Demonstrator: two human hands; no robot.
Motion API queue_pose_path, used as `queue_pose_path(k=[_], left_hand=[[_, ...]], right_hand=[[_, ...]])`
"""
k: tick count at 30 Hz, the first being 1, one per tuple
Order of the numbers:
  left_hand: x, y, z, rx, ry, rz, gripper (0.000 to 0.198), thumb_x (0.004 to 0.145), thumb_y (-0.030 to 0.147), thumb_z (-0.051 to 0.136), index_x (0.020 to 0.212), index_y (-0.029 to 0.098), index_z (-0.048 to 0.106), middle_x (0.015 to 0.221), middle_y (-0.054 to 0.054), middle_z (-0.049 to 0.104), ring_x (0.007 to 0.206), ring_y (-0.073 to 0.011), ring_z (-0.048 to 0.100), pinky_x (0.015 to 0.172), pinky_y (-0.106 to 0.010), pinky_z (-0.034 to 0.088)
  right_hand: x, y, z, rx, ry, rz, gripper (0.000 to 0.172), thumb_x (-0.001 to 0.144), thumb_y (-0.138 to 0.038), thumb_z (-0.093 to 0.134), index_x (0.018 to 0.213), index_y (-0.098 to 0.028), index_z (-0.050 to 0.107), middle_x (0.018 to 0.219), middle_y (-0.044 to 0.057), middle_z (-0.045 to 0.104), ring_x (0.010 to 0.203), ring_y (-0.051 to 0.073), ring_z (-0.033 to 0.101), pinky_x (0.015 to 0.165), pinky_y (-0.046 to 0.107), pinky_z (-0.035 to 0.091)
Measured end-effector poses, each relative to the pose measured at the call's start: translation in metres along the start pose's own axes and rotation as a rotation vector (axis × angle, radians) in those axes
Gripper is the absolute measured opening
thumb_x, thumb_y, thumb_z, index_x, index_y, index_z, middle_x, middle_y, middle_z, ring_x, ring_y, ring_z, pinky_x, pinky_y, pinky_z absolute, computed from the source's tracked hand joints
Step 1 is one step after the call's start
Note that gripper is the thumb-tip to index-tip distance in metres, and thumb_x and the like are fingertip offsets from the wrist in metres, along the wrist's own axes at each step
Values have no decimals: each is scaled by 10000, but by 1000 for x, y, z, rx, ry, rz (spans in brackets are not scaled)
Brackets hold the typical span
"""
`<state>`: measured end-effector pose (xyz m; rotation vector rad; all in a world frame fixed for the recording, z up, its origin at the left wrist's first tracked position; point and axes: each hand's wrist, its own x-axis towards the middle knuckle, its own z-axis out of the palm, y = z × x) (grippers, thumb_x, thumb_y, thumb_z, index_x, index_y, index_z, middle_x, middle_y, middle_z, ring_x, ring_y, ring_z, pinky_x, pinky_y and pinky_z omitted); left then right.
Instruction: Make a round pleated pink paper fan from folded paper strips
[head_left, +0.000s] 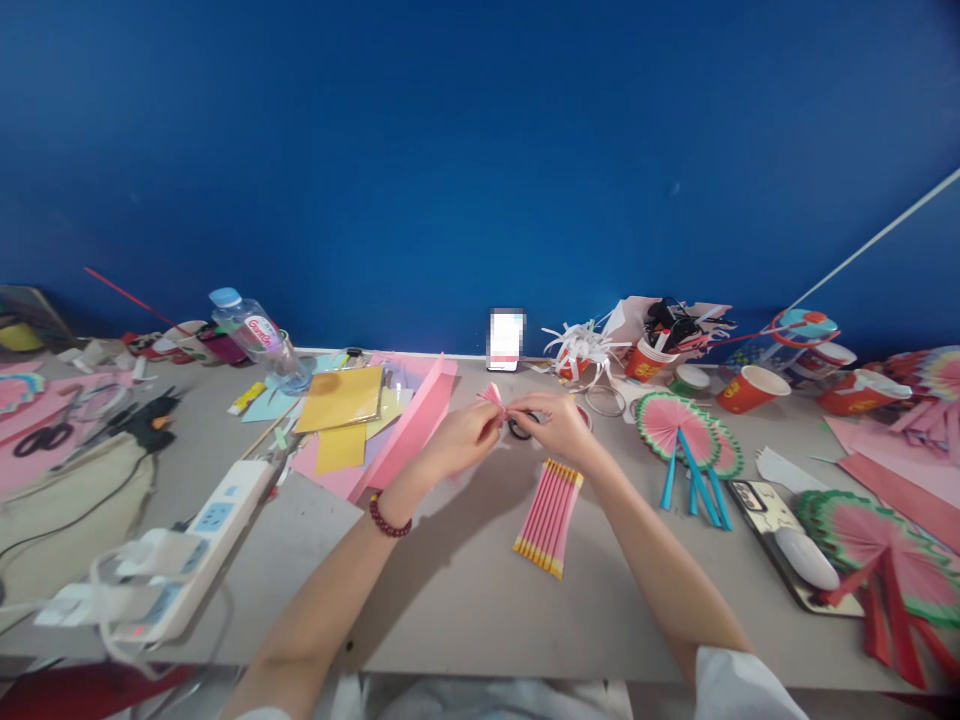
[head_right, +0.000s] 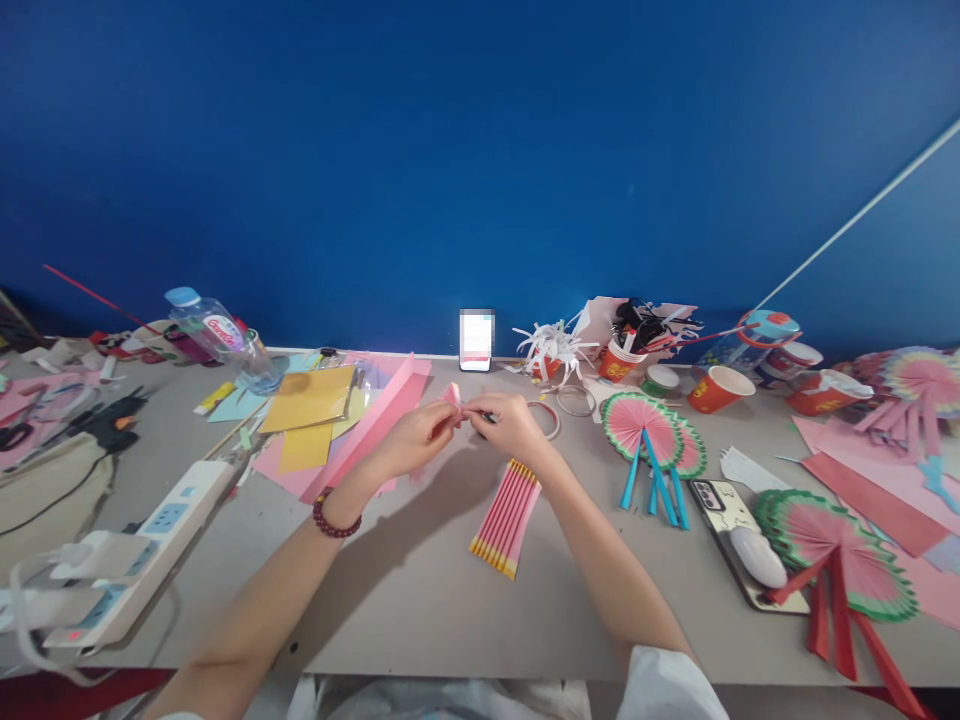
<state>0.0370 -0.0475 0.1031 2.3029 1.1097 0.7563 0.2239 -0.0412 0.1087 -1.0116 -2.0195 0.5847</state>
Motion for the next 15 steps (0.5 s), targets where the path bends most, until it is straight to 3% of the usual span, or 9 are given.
queue_pose_path(k=[9, 15], left_hand=[[2, -2, 0, -46, -25, 15, 211, 872, 203, 402, 908, 194, 610, 911, -72, 651, 806, -190, 585, 703, -308, 436], [2, 3, -5, -156, -63, -3, 249, 907, 281, 381, 860, 177, 602, 868, -60, 648, 773, -167, 577, 669, -278, 443]], right_hand=[[0, 3, -1, 33, -27, 22, 195, 804, -157, 539, 780, -212, 725, 803, 30, 721, 762, 172, 653, 713, 276, 479], [2, 10, 1, 98, 43, 84, 142, 798, -217, 555, 773, -194, 692, 789, 35, 709, 744, 173, 642, 682, 274, 482]])
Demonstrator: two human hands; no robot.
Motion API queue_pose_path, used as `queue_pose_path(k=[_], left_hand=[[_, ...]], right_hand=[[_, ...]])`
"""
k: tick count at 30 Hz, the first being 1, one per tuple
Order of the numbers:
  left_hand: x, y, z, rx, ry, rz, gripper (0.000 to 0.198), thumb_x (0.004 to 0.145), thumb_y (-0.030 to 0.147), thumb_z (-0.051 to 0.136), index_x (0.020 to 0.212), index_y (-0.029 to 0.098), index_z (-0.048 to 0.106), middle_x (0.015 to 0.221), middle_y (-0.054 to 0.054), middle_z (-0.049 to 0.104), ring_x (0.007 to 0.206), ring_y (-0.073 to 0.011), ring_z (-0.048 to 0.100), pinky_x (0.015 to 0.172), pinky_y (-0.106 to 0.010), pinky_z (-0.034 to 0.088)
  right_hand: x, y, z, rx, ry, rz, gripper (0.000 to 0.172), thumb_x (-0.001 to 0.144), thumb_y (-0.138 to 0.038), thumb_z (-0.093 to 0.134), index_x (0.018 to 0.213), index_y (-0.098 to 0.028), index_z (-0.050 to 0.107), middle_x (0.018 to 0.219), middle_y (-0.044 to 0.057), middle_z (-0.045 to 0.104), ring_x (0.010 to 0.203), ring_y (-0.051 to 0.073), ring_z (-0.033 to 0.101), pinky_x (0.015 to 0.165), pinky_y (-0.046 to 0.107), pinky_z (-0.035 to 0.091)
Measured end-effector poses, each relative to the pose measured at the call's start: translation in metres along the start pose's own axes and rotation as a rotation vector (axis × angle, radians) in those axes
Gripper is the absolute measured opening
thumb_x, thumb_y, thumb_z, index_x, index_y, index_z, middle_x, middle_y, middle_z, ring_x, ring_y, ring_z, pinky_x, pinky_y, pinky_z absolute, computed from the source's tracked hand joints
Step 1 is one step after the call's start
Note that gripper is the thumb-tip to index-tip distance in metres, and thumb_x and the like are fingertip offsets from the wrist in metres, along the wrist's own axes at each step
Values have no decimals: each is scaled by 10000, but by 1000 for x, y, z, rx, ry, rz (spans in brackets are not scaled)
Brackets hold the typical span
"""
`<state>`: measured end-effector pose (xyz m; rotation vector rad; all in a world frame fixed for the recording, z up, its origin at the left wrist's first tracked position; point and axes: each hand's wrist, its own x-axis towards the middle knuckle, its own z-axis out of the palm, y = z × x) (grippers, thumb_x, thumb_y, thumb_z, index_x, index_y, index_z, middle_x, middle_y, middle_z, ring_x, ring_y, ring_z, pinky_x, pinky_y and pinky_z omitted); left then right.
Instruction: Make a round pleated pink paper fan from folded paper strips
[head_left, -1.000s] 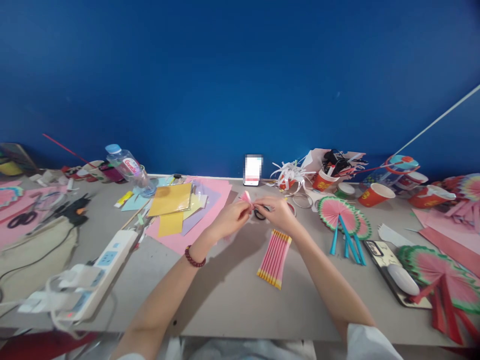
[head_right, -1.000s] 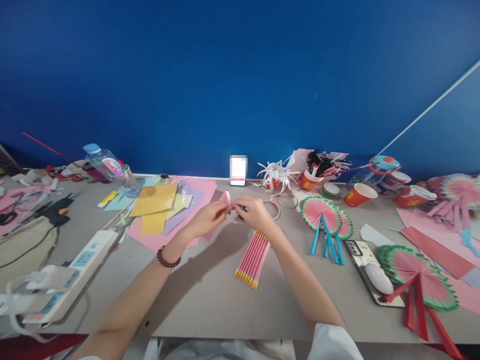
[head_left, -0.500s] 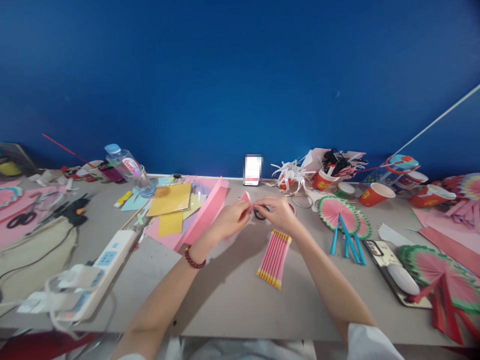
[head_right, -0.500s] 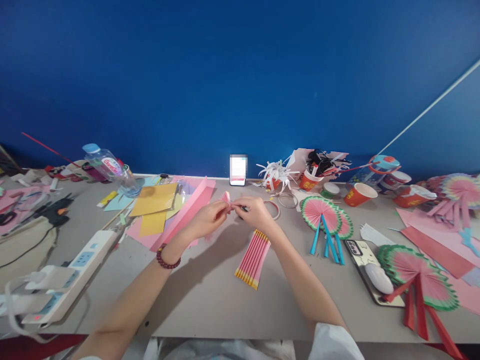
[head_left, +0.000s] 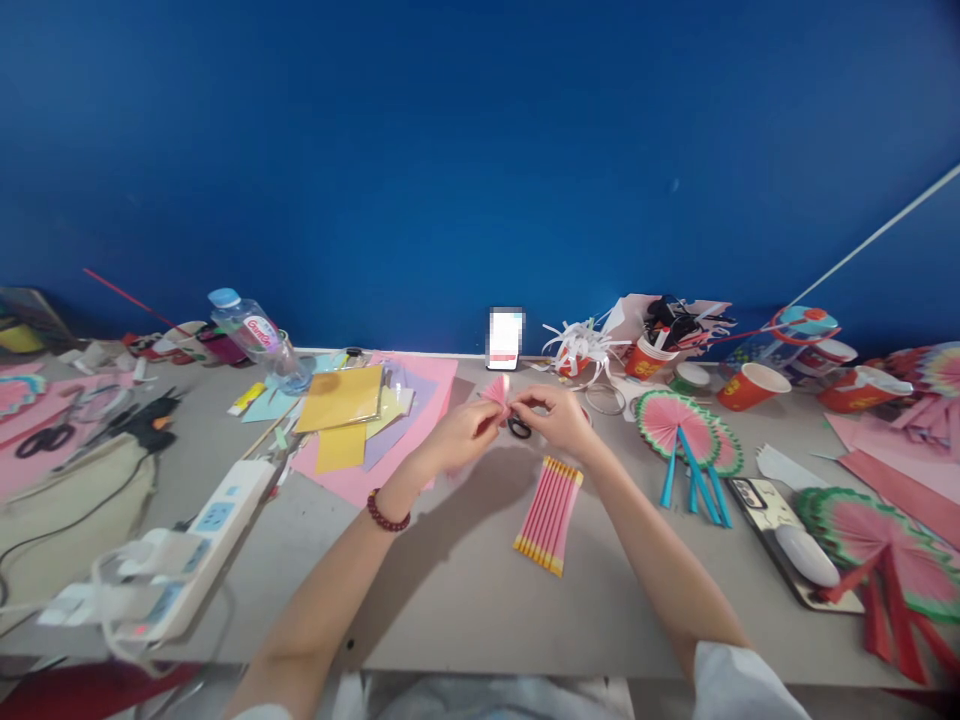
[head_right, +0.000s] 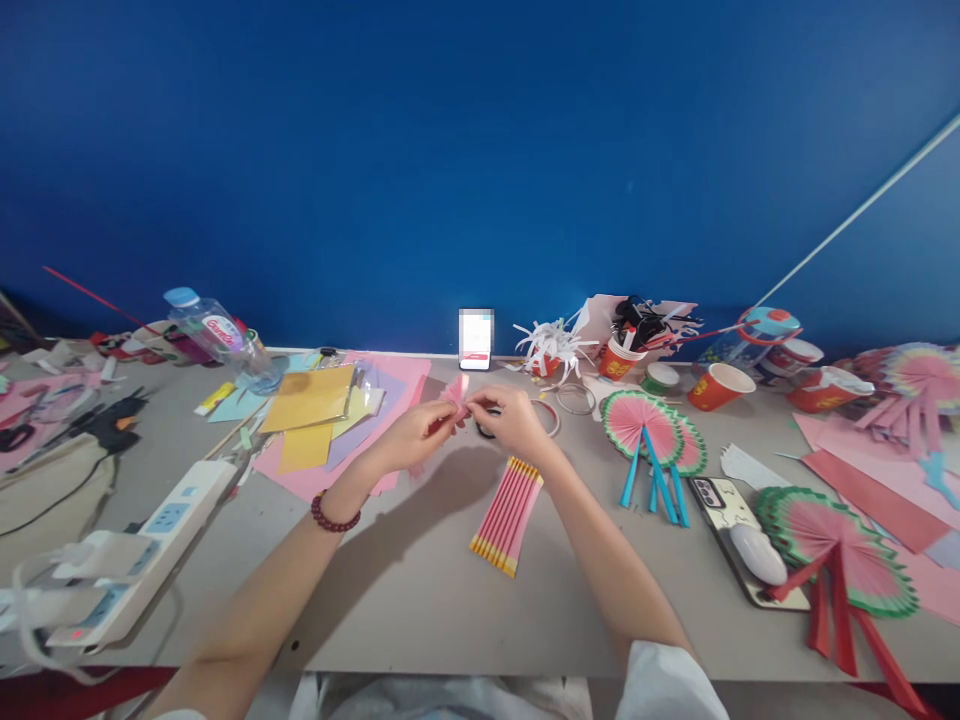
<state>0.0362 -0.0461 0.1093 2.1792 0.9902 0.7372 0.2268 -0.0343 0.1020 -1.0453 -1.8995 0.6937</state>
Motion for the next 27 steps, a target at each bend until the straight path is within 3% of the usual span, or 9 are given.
queue_pose_path(k=[6, 9, 14, 16, 19, 22, 27], left_hand=[[1, 1, 0, -352, -46, -186, 322, 900, 419, 401, 811, 168, 583, 792, -53, 643, 704, -144, 597, 561, -233, 434], [3, 0, 0, -487, -53, -213, 297, 878, 418, 444, 809, 159, 574, 775, -47, 616, 685, -132, 601, 600, -244, 458], [5, -5, -1, -492, -13, -292, 263, 859, 402, 477, 787, 165, 565, 723, -21, 578, 576, -98, 539, 508, -224, 383], [5, -9, 0, -519, 12, -298, 250, 854, 394, 484, 801, 168, 577, 711, -14, 569, 563, -92, 513, 515, -226, 375], [4, -13, 1, -576, 38, -302, 258, 850, 411, 496, 868, 173, 595, 732, -21, 571, 583, -95, 503, 538, -235, 380], [2, -10, 0, -646, 11, -311, 260, 841, 403, 524, 946, 172, 581, 798, -39, 578, 646, -109, 524, 568, -245, 394], [1, -1, -4, -715, -37, -295, 244, 817, 322, 556, 1014, 178, 555, 863, -48, 574, 735, -129, 538, 615, -258, 403]], right_hand=[[6, 13, -11, 192, 166, 156, 142, 770, -309, 580, 771, -179, 639, 761, 38, 671, 712, 156, 627, 665, 279, 501], [10, 24, -28, 321, 334, 256, 168, 706, -346, 641, 738, -184, 613, 650, 4, 633, 614, 135, 612, 615, 267, 508], [11, 43, -60, 425, 641, 363, 201, 659, -354, 656, 730, -175, 598, 645, 2, 630, 545, 125, 595, 547, 261, 503], [12, 49, -68, 314, 791, 332, 193, 685, -347, 626, 764, -172, 605, 644, 4, 623, 550, 137, 595, 548, 275, 500], [17, 59, -76, -106, 961, 197, 190, 765, -329, 549, 821, -166, 629, 734, 42, 644, 643, 165, 604, 637, 315, 497], [28, 71, -81, -597, 890, 104, 211, 815, -279, 478, 820, -164, 655, 787, 80, 653, 741, 199, 583, 737, 344, 458], [47, 95, -86, -1006, 462, 226, 240, 799, -182, 455, 765, -139, 688, 815, 130, 677, 853, 263, 542, 778, 378, 392]])
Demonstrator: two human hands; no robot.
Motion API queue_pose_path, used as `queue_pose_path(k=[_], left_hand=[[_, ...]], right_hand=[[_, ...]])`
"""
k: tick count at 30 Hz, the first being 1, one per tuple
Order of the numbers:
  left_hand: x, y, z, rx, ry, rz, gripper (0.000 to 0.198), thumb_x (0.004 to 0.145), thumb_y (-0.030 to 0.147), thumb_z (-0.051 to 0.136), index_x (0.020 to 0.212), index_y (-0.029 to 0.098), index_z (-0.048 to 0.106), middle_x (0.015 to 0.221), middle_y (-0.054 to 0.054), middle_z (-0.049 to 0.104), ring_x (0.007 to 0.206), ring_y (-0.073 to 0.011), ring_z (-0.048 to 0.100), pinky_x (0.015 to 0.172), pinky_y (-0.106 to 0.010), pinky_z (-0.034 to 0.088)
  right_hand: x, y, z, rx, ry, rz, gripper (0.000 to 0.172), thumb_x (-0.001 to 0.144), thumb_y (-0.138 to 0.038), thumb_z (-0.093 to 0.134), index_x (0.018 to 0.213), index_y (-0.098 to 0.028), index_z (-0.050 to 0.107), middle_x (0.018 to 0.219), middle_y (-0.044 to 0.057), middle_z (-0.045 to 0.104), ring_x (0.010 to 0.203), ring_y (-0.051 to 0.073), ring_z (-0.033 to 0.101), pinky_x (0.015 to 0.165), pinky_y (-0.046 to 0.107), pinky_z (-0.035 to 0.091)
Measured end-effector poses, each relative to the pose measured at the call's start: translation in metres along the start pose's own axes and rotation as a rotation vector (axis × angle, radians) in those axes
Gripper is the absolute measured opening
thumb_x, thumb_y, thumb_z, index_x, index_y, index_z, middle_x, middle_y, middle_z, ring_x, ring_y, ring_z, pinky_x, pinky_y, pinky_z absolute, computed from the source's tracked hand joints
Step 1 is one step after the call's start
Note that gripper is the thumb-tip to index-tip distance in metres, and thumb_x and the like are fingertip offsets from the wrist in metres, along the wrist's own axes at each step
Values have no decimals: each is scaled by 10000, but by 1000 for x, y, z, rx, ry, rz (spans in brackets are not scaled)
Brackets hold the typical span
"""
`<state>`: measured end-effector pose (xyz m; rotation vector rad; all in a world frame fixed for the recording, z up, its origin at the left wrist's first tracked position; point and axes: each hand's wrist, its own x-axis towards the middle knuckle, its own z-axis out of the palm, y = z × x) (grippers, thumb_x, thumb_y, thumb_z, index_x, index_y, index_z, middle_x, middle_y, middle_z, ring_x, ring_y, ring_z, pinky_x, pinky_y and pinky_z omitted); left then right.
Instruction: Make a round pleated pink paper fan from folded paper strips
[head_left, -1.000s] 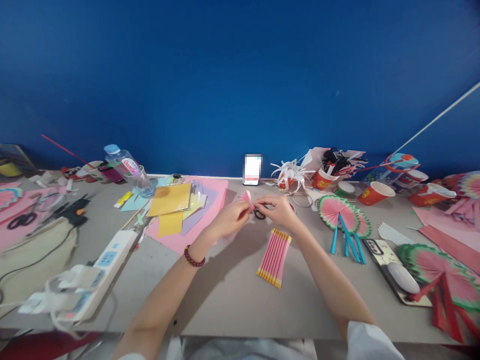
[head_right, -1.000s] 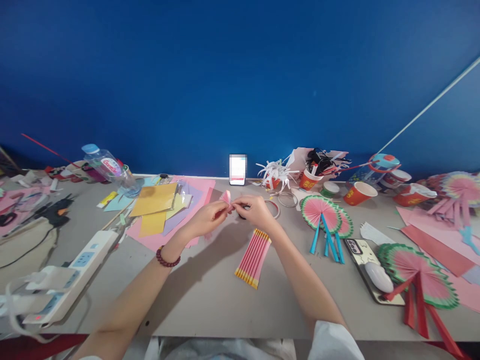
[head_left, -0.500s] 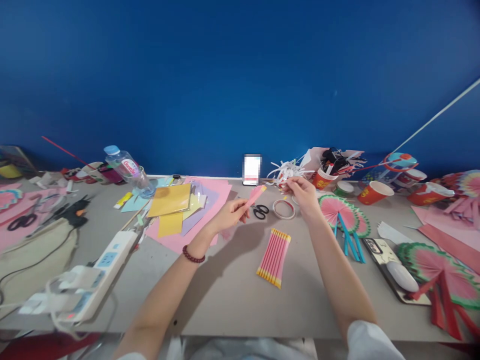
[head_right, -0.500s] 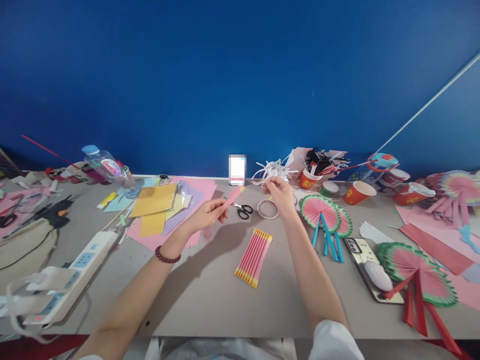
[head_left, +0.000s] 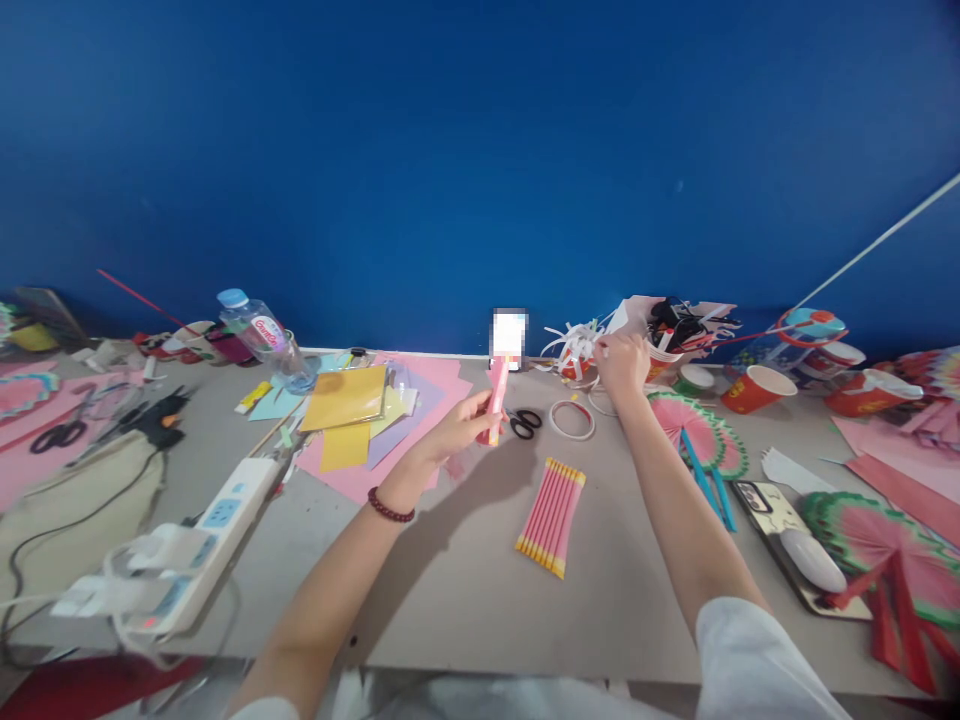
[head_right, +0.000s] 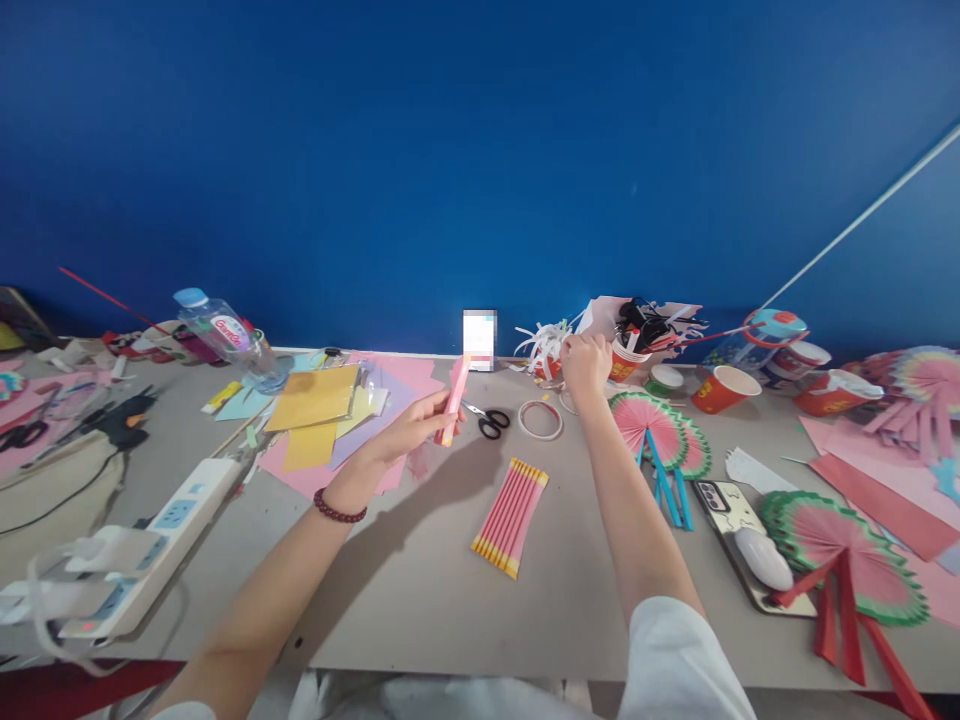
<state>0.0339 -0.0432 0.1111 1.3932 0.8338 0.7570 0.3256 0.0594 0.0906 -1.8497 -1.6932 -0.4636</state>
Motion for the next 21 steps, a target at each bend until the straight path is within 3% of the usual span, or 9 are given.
queue_pose_path(k=[3, 6, 13, 17, 21], left_hand=[[0, 2, 1, -4, -12, 2, 238, 823, 302, 543, 1024, 176, 554, 849, -48, 570, 730, -130, 532, 619, -267, 395], [-1, 3, 2, -20, -28, 10, 206, 825, 305, 547, 976, 167, 561, 838, -48, 565, 721, -125, 518, 623, -269, 384], [-2, 6, 1, -114, -65, 1, 226, 804, 242, 545, 1010, 156, 581, 786, -25, 556, 667, -105, 490, 658, -264, 388], [0, 1, 1, -137, -4, 48, 352, 778, 255, 592, 1122, 181, 585, 899, -50, 607, 791, -140, 551, 733, -277, 423], [3, -5, 2, -143, 89, 98, 380, 750, 258, 643, 1122, 198, 596, 1006, -55, 626, 911, -164, 574, 805, -287, 443]], right_hand=[[3, 7, 7, -7, -105, -1, 217, 761, -169, 481, 734, -148, 695, 801, 124, 687, 816, 259, 544, 734, 361, 389], [4, 11, 9, 71, -117, 35, 221, 753, -187, 485, 762, -164, 704, 842, 109, 698, 806, 250, 557, 706, 341, 397], [2, 5, 1, 208, 46, -8, 347, 763, -158, 421, 996, -144, 678, 905, 109, 694, 807, 243, 557, 769, 357, 411], [1, -4, -10, 239, 119, -16, 292, 794, -192, 419, 918, -147, 679, 866, 109, 686, 824, 249, 556, 792, 374, 409], [-5, -22, -24, 359, 106, 9, 296, 815, -195, 400, 896, -144, 680, 871, 118, 692, 828, 247, 580, 801, 386, 424]])
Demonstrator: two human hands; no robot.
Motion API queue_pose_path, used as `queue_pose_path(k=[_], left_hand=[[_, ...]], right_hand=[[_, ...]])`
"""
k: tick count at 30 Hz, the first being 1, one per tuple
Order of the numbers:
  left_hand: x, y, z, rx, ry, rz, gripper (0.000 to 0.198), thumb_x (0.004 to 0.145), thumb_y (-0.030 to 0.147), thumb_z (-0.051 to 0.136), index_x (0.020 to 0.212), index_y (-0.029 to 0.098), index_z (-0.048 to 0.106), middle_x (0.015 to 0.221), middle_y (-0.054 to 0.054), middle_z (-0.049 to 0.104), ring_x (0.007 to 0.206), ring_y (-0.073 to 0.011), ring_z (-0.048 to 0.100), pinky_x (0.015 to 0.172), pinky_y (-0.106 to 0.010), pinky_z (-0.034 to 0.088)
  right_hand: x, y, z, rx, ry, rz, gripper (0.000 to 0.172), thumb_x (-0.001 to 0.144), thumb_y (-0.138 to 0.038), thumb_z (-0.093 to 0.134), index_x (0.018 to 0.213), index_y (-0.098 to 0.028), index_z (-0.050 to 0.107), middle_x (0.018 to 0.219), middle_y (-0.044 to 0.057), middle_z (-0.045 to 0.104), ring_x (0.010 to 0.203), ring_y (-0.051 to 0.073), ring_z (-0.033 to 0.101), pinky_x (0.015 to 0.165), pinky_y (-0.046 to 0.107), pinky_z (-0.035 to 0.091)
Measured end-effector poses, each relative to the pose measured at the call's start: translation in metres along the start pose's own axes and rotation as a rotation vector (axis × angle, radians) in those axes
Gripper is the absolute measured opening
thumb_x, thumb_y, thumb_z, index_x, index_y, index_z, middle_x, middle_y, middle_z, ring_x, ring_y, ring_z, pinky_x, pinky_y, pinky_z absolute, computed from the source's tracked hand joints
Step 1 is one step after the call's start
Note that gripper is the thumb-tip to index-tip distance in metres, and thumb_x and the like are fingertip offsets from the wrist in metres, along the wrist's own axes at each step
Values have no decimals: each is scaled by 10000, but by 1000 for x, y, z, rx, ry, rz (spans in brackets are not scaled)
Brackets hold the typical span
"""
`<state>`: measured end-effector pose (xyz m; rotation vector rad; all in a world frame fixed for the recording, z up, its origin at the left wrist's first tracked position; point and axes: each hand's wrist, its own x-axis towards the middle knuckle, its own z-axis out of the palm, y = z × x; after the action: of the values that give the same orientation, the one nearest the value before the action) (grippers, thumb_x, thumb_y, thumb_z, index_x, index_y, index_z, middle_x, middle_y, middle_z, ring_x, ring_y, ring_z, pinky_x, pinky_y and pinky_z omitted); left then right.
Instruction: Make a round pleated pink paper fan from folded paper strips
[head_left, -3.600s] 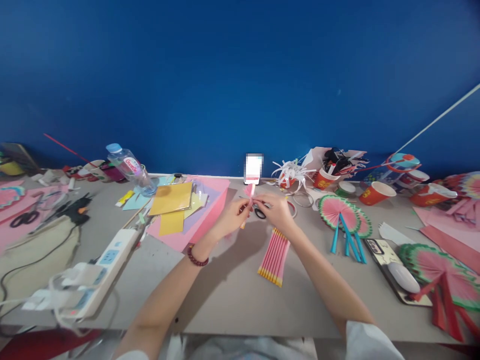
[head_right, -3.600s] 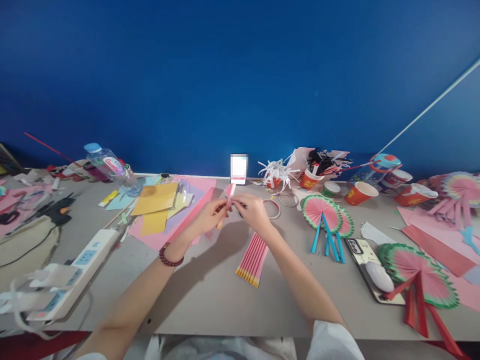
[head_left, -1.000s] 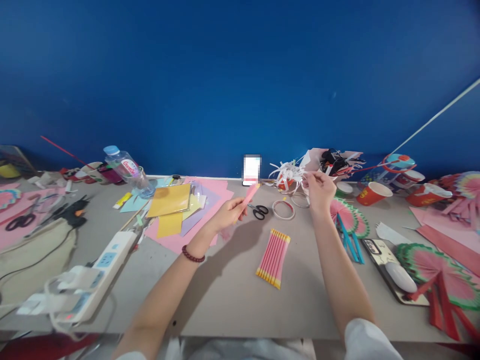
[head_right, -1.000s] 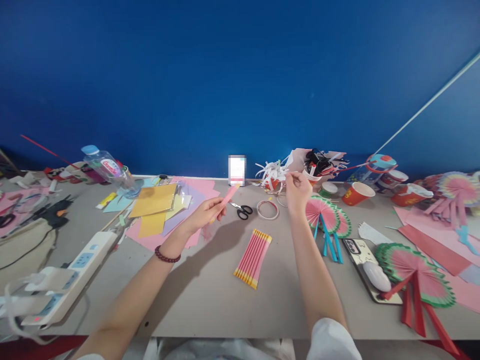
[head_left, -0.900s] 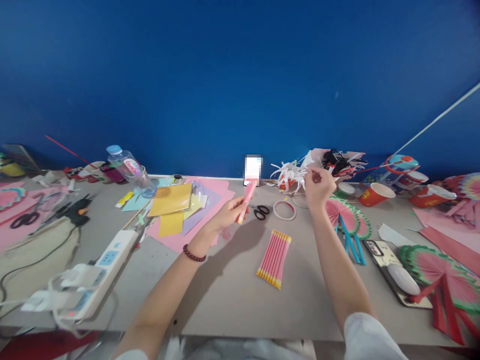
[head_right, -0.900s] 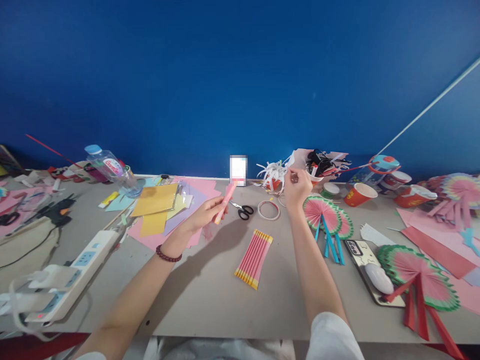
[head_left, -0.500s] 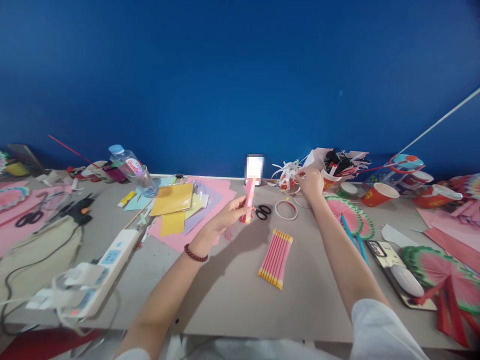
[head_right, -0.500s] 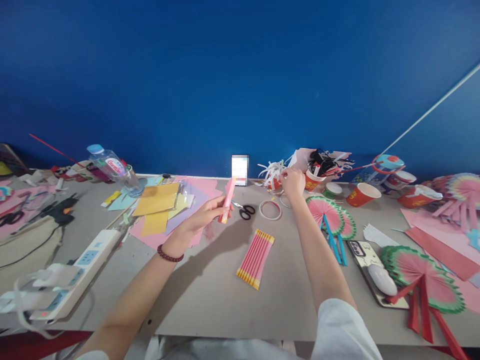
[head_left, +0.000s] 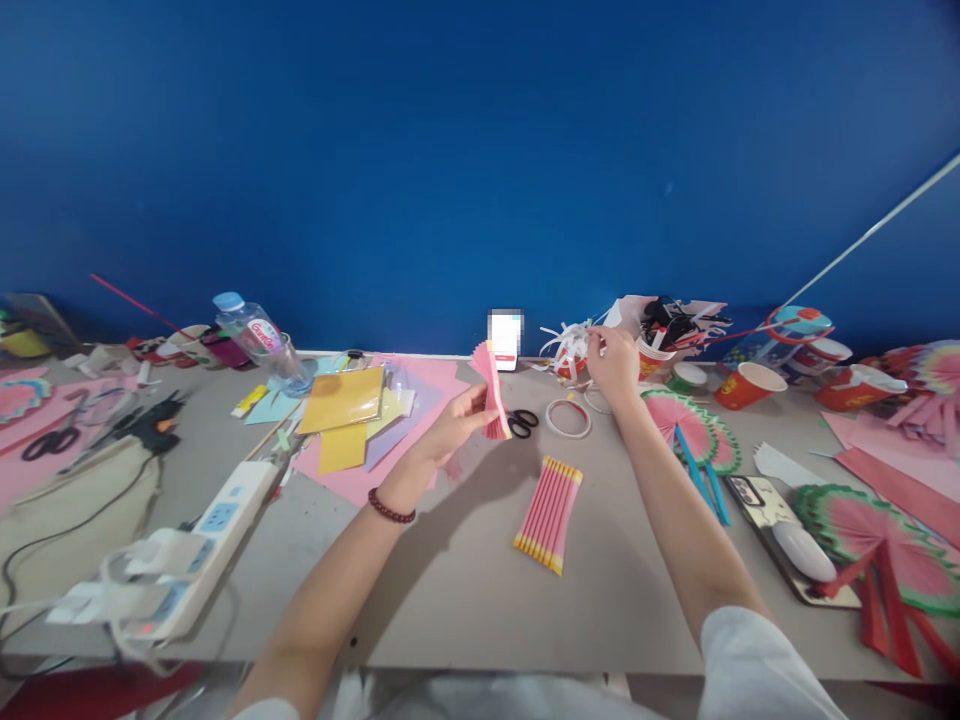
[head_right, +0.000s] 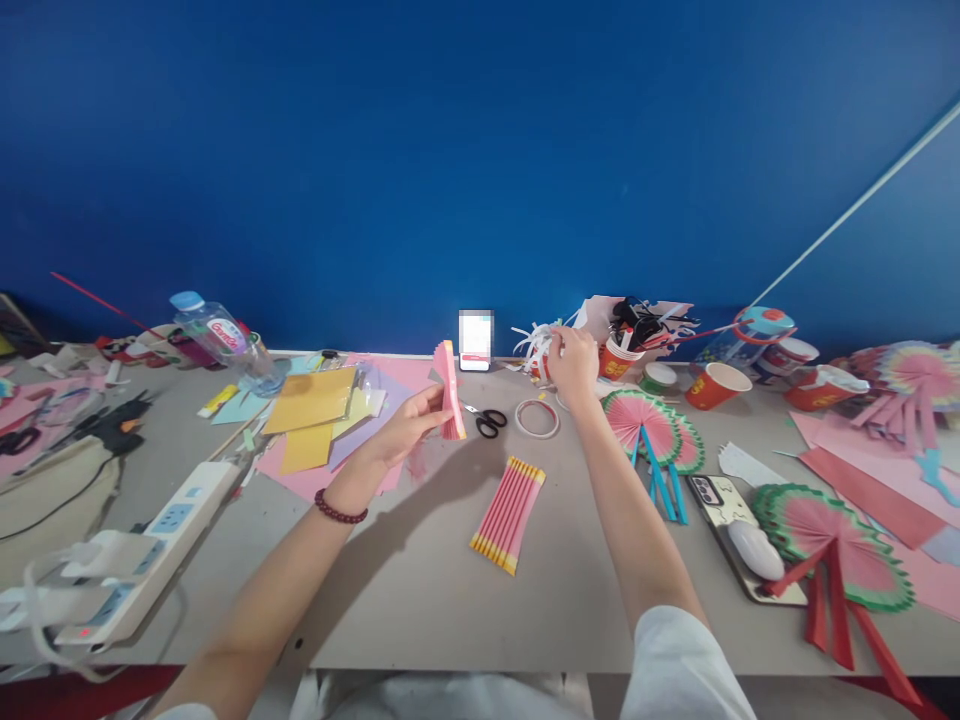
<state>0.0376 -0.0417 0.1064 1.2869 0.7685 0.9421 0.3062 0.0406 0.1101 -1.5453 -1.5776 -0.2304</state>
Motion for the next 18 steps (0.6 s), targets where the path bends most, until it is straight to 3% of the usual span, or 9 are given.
queue_pose_path(k=[3, 7, 10, 14, 18], left_hand=[[2, -3, 1, -12, 48, 21, 431, 744, 267, 660, 1157, 184, 567, 972, -59, 630, 894, -167, 580, 776, -288, 462], [3, -7, 2, -58, 122, 66, 428, 732, 259, 676, 1136, 180, 562, 1008, -63, 613, 905, -165, 579, 769, -287, 475], [4, -9, 4, -63, 202, 115, 354, 725, 256, 684, 1056, 176, 585, 989, -52, 606, 903, -160, 577, 769, -282, 475], [6, -11, 4, 7, 307, 125, 256, 692, 272, 718, 893, 154, 611, 878, -35, 625, 830, -145, 587, 765, -279, 472], [7, -12, 1, 32, 364, 100, 285, 684, 345, 726, 865, 141, 645, 833, -49, 661, 763, -148, 599, 757, -302, 474]], right_hand=[[-16, -29, -4, 259, -101, 55, 268, 832, -270, 452, 943, -166, 673, 927, 95, 699, 775, 205, 611, 767, 350, 460], [-51, -73, -6, 643, -476, 98, 266, 816, -389, 542, 924, -177, 662, 877, 66, 698, 762, 174, 636, 707, 297, 492], [-71, -94, -5, 775, -663, 71, 268, 773, -378, 621, 954, -183, 646, 905, 66, 691, 782, 169, 644, 716, 295, 502], [-79, -96, -4, 875, -706, 100, 233, 799, -362, 599, 926, -169, 634, 845, 60, 689, 745, 163, 647, 707, 297, 504], [-76, -87, -4, 724, -577, 25, 186, 810, -323, 593, 923, -188, 653, 870, 55, 686, 782, 172, 625, 723, 306, 478]])
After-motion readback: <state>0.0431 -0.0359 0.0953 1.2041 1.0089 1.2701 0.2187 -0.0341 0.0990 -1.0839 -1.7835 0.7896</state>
